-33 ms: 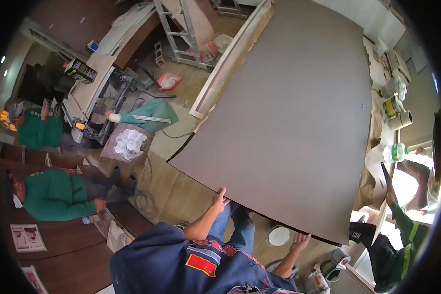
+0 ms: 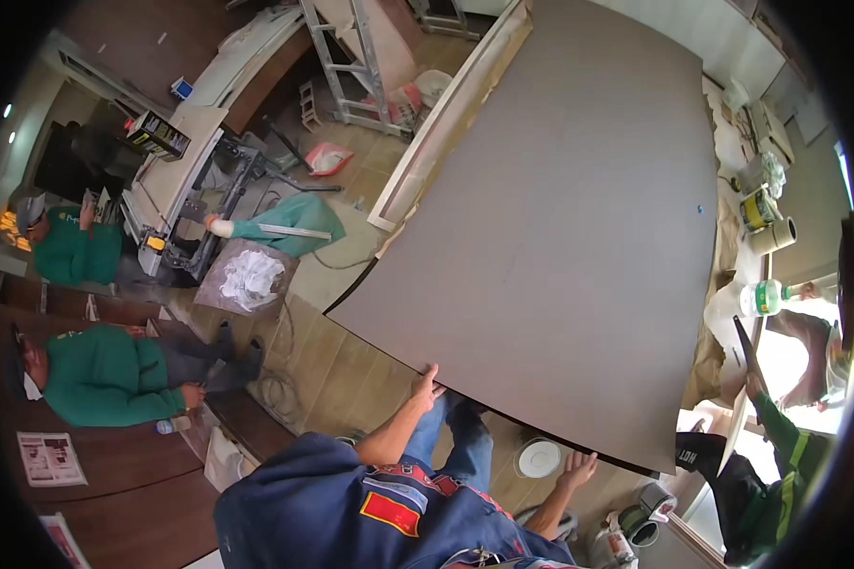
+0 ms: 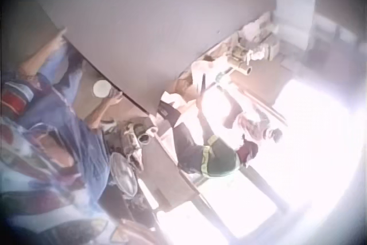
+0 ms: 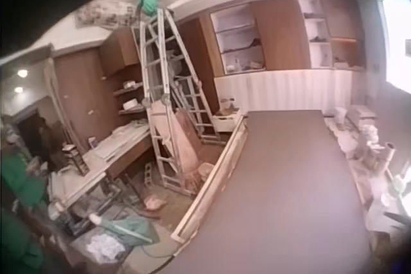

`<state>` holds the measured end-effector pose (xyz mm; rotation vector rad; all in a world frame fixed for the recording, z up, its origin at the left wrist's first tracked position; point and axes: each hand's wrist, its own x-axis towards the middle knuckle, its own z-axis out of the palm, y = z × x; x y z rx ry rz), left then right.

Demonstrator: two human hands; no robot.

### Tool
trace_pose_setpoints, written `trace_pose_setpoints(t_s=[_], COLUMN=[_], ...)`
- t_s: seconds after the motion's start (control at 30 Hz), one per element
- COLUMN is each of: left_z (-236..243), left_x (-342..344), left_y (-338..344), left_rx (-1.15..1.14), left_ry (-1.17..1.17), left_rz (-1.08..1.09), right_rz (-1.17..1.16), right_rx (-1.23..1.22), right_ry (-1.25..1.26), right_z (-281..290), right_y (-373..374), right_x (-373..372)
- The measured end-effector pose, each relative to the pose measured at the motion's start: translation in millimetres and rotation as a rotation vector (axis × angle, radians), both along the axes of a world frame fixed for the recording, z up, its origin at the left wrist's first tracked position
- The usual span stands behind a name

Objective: The person positions and aligns large grey panels onto a curved wall structure. They use a tape measure to mark measurements on the panels and a pencil to make marks. The person works alongside another individual in a construction setting.

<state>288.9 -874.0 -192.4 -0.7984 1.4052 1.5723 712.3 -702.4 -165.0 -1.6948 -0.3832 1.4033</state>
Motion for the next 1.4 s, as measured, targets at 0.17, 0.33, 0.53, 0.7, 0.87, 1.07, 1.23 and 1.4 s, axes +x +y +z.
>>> trace_pose_setpoints(t_s=[0.17,0.33,0.53,0.7,0.87,1.07,1.23,1.4], left_z=[9.1,44.1,73.1,72.0,87.2,78.3,96.5,150.6], left_x=[-4.4,-13.8,-49.4,-132.1,-259.3,-430.5,-452.3,-410.9], left_y=[-17.9,-26.8,-45.0,-107.8,-188.1,-279.1,-308.2,-316.5], left_rx=[-0.145,-0.013,0.130,0.167,0.075,-0.141,-0.091,-0.149], left_ry=[-0.048,-0.158,-0.149,-0.123,-0.058,0.081,0.134,0.252], left_rz=[-0.098,-0.371,-0.740,-1.046,-1.158,-1.077,-0.827,-1.086], right_rz=[0.210,0.607,0.915,0.851,0.791,0.725,0.703,0.920], right_rx=[0.332,0.453,0.580,0.464,0.346,0.361,0.287,0.432], right_ry=[-0.797,-0.701,-0.750,-0.814,-0.776,-0.799,-0.849,-0.782], right_z=[63.5,77.0,111.3,112.4,123.1,131.5,128.9,133.1], right_y=[-23.3,-39.9,-37.5,-60.7,-147.9,-198.9,-194.2,-164.7], right_x=[-113.6,-217.5,-320.3,-394.4,-461.5,-478.9,-459.9,-475.6])
